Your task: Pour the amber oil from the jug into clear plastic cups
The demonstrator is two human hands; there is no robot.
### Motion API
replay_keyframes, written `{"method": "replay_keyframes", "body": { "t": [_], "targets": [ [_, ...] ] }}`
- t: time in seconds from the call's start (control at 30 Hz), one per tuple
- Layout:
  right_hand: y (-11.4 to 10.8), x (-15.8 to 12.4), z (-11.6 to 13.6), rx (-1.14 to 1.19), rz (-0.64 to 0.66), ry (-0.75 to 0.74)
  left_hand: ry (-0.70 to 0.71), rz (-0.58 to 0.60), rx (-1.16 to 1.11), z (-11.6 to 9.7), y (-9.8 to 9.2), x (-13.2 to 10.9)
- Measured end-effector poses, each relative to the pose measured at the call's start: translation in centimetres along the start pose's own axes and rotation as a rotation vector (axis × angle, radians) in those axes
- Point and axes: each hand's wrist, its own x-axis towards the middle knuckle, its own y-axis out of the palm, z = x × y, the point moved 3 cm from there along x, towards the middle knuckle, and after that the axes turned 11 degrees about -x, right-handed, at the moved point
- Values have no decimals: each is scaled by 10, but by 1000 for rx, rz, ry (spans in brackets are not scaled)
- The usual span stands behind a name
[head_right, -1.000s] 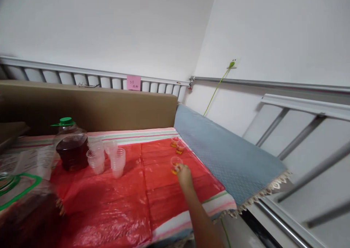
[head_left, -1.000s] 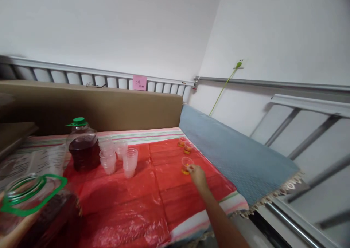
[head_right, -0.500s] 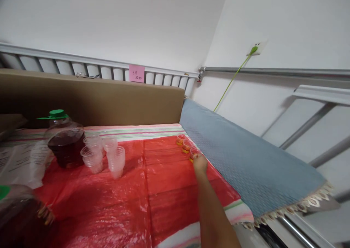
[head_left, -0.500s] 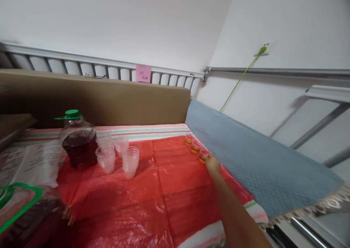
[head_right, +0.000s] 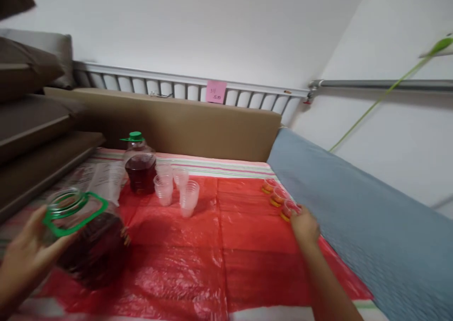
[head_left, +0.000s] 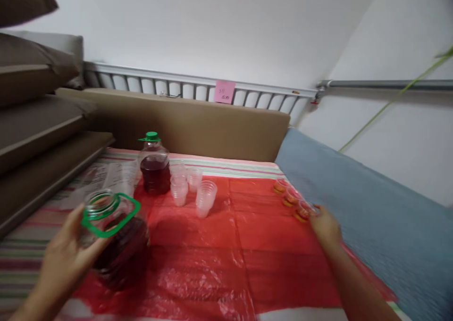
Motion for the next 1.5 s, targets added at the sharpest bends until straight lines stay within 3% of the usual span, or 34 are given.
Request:
{"method": "replay_keyframes", "body": {
  "t": [0.1, 0.17, 0.2, 0.33, 0.47, 0.7, 0.93, 1.03, 1.1, 1.27, 1.37, 1.5],
  "targets": [
    [-13, -30, 63, 122, -8, -254, 4, 34, -57, -2, 4, 4],
    [-19, -65, 122, 312, 5, -623, 15, 34, -82, -6, 7, 5],
    [-20, -83, 149, 341, 16, -714, 23, 32, -90, -9, 7, 6],
    [-19, -141, 236, 246, 80, -873, 100, 31, -127, -17, 6, 6],
    [-18, -162, 277, -5, 162, -877, 154, 33, -130, -24, 5, 7],
    [-29, -161, 289, -66, 123, -889, 147, 51, -160, -29, 3, 7],
    [-81, -147, 284, -45, 16, -884, 121, 60, -198, -32, 1, 8],
    [-91, -168, 271, -1, -21, -947, 114, 63, -204, -32, 2, 8],
    [-82, -198, 260, -9, 17, -1016, 110, 61, -206, -32, 2, 7],
    [-34, -271, 234, -189, 245, -1083, 116, 62, -213, -32, 1, 7],
    [-21, -281, 224, -220, 274, -1080, 126, 62, -215, -32, 0, 7],
    [-24, -269, 214, -190, 342, -1092, 126, 62, -214, -33, 0, 7]
  ]
}}
